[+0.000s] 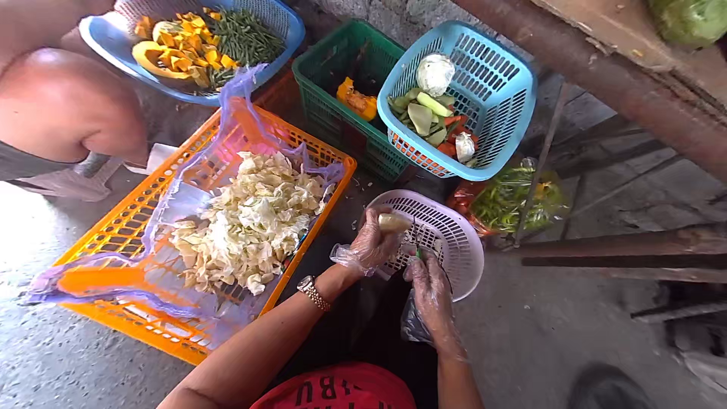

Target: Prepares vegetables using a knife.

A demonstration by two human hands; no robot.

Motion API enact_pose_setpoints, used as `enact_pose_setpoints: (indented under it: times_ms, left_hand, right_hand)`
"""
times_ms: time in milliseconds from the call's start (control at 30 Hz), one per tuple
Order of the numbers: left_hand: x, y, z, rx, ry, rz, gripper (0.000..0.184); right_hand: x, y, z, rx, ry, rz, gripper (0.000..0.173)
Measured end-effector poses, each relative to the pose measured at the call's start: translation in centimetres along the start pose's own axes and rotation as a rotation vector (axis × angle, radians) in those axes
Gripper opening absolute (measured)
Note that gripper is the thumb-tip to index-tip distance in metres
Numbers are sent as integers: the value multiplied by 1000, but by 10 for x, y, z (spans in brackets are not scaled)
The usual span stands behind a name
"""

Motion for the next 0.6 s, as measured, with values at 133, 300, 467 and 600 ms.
enact_pose_setpoints:
  times_ms: [133, 300, 467, 600]
  left_hand:
    - [-2, 0, -1, -86, 1, -49, 57]
    - [0, 0, 3, -127, -27, -71, 51]
    - [0, 3, 8, -132, 77, -128, 58]
    - [-3, 3, 7, -144, 147, -146, 57]
  right_hand:
    - [-11, 5, -4, -93, -18, 89, 46]
    - [-16, 9, 3, -56, -11, 55, 44]
    - [-18, 11, 3, -12, -91, 96, 47]
    - [-12, 18, 6, -30, -126, 100, 46]
Point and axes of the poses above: each hand's wrist, its own y-axis towards the middle knuckle, its own x-axis out of the back of the hand, z = x × y, the point moved 5 cm from there along y, towards the middle knuckle, and after that the axes turned 3 degrees about -x, right-handed, at the moved point
